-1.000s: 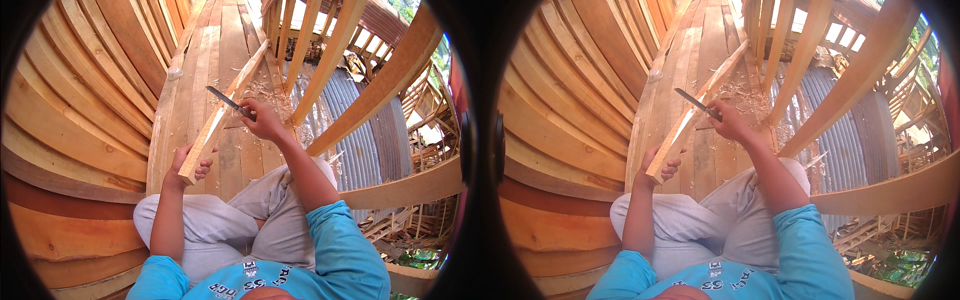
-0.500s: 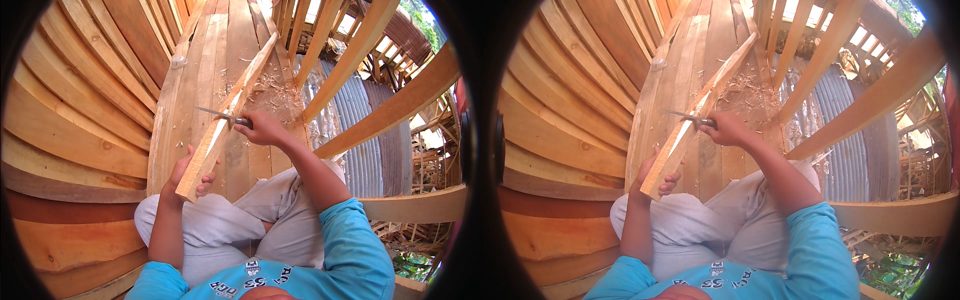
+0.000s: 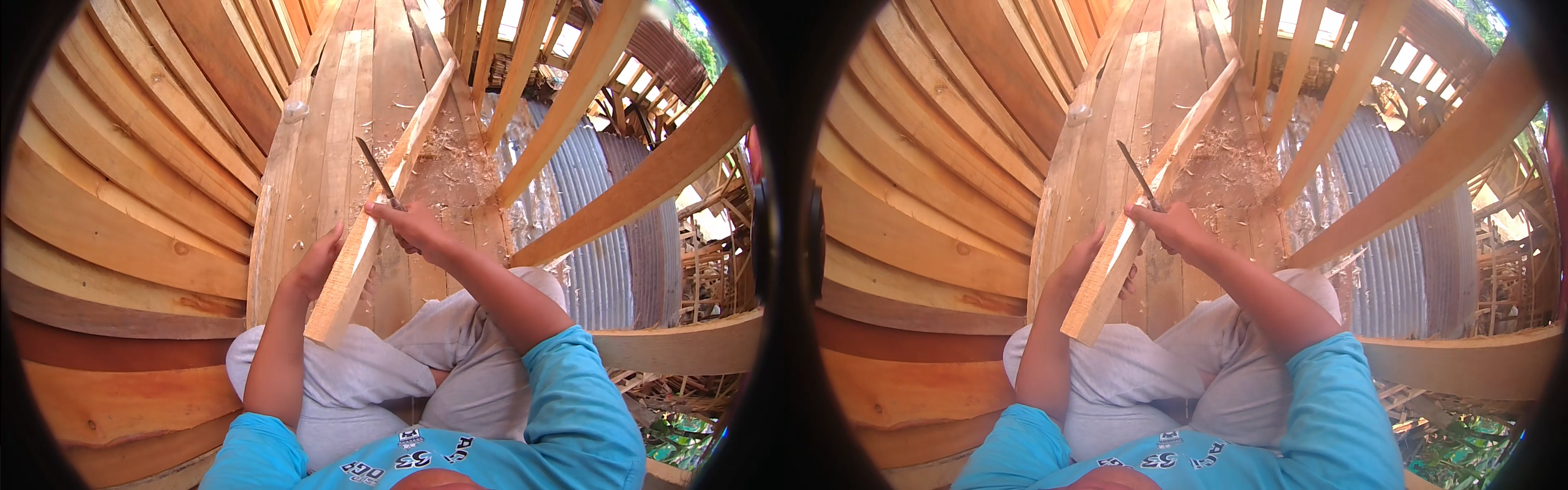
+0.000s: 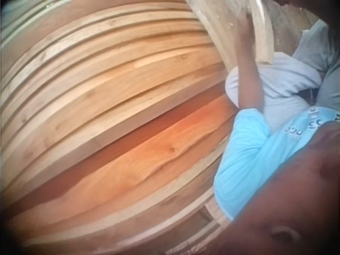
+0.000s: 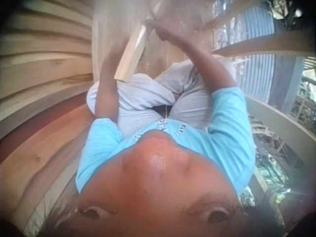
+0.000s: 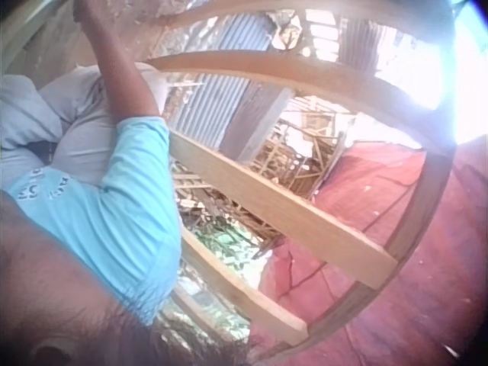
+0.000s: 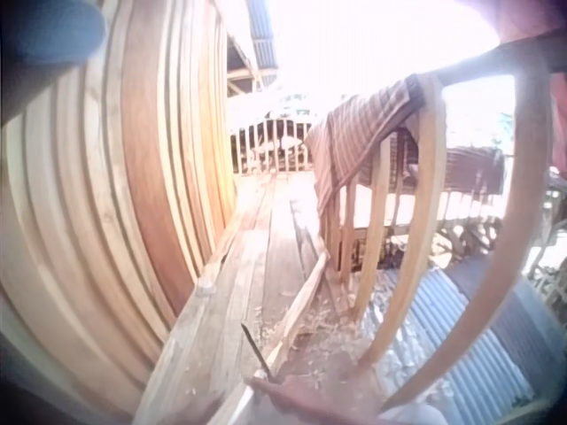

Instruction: The person sits cross-legged on a wooden floor and uses a knife to carve a small rectangular piece of wood. They repeatedly shave thin layers off the wood, creating wood shavings that accumulate on the floor.

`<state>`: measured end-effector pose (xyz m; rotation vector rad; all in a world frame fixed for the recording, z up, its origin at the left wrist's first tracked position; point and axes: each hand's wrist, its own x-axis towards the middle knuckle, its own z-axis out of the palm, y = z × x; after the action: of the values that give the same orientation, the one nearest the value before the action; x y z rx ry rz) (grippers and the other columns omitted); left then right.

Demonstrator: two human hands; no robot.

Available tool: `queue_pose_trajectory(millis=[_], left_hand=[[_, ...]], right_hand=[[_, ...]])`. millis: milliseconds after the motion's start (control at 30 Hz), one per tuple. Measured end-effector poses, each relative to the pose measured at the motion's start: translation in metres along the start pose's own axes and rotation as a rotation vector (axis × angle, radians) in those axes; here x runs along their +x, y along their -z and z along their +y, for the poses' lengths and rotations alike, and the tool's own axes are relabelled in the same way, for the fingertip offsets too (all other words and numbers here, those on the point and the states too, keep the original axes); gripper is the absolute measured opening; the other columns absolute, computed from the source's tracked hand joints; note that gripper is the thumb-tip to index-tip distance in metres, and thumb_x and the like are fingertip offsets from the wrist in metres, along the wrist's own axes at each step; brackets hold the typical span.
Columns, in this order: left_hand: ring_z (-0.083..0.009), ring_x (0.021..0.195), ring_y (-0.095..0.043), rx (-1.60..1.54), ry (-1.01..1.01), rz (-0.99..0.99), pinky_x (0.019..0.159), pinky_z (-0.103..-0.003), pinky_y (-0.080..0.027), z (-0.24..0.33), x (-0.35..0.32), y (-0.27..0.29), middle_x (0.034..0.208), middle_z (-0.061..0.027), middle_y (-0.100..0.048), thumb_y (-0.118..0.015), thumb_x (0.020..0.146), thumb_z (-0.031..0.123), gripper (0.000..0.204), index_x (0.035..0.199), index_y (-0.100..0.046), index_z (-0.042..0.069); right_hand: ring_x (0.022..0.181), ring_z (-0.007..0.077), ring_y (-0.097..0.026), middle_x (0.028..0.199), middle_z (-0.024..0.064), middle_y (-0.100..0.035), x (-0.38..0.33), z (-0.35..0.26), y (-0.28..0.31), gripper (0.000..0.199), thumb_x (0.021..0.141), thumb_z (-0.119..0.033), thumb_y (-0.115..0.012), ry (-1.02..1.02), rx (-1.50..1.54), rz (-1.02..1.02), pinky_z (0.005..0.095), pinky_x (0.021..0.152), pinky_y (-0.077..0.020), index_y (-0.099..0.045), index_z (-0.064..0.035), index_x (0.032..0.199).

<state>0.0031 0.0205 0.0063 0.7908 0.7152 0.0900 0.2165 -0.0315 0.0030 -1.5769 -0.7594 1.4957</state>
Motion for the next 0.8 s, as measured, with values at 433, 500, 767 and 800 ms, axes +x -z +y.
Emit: queue_pose_trajectory(millis=[433, 500, 767, 800], left_hand=[[-0.0317, 0.081, -0.069, -0.428, -0.111, -0.441, 0.070, -0.051, -0.062, -0.012, 0.036, 0.040, 0.094, -0.0156, -0.061, -0.027, 0.105, 0.050, 0.054, 0.126, -0.054, 0.009], [-0.0314, 0.087, -0.069, -0.571, -0.130, -0.320, 0.071, -0.052, -0.062, -0.017, 0.029, 0.020, 0.100, -0.0160, -0.060, -0.028, 0.105, 0.045, 0.052, 0.132, -0.050, 0.007], [-0.0252, 0.087, -0.066, -0.802, -0.160, -0.346, 0.063, -0.039, -0.061, -0.020, 0.014, 0.011, 0.111, -0.0172, -0.060, -0.033, 0.105, 0.038, 0.055, 0.145, -0.041, 0.002], [-0.0239, 0.084, -0.065, -0.825, -0.156, -0.404, 0.060, -0.036, -0.059, -0.020, 0.014, 0.014, 0.112, -0.0174, -0.060, -0.034, 0.105, 0.039, 0.056, 0.146, -0.040, 0.002]], right_hand=[[0.060, 0.0053, -0.047, 0.064, -0.0041, -0.056, 0.002, -0.008, 0.000, 0.044, 0.088, -0.046, -0.073, 0.250, -0.308, -0.070, 0.0273, 0.055, -0.0364, -0.073, -0.0016, 0.086], [0.060, 0.0057, -0.046, 0.064, -0.0043, -0.054, 0.013, -0.001, 0.008, 0.048, 0.091, -0.049, -0.068, 0.305, -0.373, -0.048, 0.0271, 0.055, -0.0365, -0.072, -0.0018, 0.087], [0.070, 0.0077, -0.048, 0.074, 0.0026, -0.055, 0.026, 0.005, 0.019, 0.047, 0.104, -0.040, -0.050, 0.534, -0.321, -0.212, 0.0277, 0.060, -0.0391, -0.063, 0.0015, 0.088], [0.068, 0.0075, -0.047, 0.072, 0.0020, -0.054, 0.025, 0.004, 0.017, 0.046, 0.104, -0.039, -0.052, 0.614, -0.364, -0.205, 0.0278, 0.058, -0.0383, -0.064, 0.0017, 0.088]])
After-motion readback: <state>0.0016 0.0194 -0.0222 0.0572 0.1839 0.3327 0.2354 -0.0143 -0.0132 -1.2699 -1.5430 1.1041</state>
